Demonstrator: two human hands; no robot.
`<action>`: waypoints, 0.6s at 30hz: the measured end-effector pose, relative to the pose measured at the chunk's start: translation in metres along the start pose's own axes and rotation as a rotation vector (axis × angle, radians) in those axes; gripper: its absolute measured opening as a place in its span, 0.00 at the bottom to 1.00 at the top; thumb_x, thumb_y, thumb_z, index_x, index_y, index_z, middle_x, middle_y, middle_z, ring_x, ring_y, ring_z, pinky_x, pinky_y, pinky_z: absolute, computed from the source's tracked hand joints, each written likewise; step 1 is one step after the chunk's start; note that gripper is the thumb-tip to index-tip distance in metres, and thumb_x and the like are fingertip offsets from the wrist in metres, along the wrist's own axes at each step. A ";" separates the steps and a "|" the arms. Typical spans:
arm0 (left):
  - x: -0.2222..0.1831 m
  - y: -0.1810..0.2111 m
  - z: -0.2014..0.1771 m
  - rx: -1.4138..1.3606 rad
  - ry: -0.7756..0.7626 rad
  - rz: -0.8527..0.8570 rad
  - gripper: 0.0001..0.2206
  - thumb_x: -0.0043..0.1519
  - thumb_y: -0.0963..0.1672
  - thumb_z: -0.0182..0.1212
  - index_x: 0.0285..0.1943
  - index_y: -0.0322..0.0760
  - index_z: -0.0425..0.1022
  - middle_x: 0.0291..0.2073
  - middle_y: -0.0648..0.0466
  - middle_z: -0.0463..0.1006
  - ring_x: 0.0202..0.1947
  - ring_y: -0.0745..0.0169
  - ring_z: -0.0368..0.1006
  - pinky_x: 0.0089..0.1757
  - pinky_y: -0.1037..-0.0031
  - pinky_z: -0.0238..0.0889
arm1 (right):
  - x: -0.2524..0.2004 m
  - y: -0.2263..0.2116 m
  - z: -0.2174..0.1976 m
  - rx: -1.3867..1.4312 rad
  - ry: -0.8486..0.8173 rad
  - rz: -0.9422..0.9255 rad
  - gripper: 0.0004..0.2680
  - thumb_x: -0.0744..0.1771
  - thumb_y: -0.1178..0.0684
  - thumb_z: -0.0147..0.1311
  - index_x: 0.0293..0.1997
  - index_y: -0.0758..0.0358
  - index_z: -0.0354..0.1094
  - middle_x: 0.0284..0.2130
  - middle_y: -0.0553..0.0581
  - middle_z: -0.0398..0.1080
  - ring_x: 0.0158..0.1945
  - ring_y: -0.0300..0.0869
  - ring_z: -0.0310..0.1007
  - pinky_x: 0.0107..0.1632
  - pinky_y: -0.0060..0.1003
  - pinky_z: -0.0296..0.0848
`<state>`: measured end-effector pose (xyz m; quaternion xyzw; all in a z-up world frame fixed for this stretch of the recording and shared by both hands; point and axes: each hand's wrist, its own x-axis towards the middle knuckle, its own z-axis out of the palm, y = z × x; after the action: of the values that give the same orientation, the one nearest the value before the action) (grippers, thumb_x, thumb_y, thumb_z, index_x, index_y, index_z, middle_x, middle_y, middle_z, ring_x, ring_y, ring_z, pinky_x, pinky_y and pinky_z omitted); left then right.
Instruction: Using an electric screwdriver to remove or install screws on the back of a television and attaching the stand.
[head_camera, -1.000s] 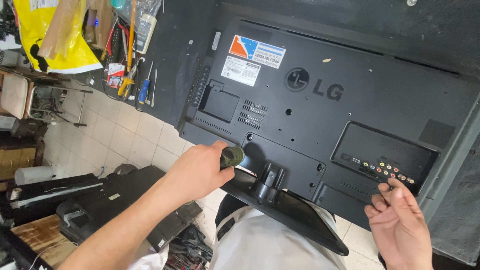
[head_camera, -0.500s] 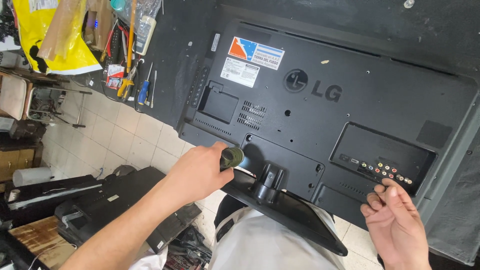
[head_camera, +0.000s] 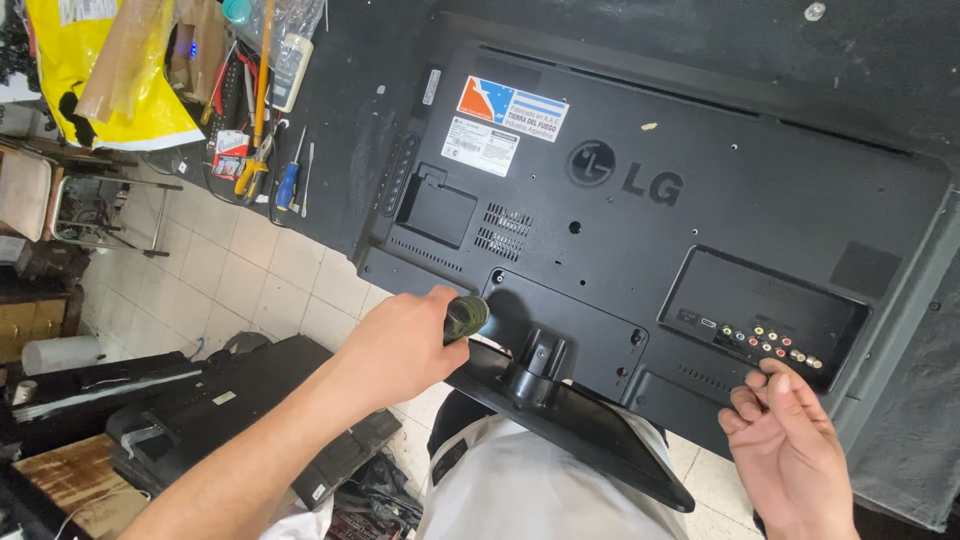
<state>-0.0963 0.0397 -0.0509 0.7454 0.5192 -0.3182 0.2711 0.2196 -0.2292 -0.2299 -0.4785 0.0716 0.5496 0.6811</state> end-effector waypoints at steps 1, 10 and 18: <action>0.001 0.000 0.001 -0.001 -0.005 -0.006 0.17 0.64 0.50 0.58 0.58 0.38 0.71 0.33 0.43 0.84 0.37 0.34 0.78 0.38 0.49 0.69 | -0.001 -0.001 0.001 -0.020 0.013 0.010 0.07 0.75 0.50 0.56 0.60 0.51 0.75 0.46 0.45 0.75 0.38 0.34 0.64 0.43 0.33 0.61; 0.001 0.005 -0.005 -0.126 -0.004 -0.080 0.19 0.65 0.50 0.58 0.59 0.37 0.73 0.36 0.42 0.87 0.38 0.35 0.82 0.40 0.51 0.73 | 0.001 0.003 -0.007 -0.003 0.003 0.008 0.08 0.74 0.50 0.57 0.60 0.51 0.75 0.45 0.45 0.74 0.37 0.33 0.64 0.43 0.33 0.61; -0.016 0.011 -0.013 -0.801 0.024 -0.439 0.21 0.60 0.53 0.62 0.58 0.42 0.85 0.43 0.53 0.89 0.44 0.60 0.83 0.48 0.71 0.71 | -0.001 0.000 0.001 -0.033 0.013 0.033 0.07 0.76 0.49 0.54 0.60 0.50 0.73 0.45 0.43 0.73 0.39 0.34 0.63 0.44 0.34 0.62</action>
<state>-0.0871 0.0364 -0.0291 0.4575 0.7502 -0.1336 0.4582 0.2194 -0.2292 -0.2289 -0.4920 0.0747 0.5588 0.6634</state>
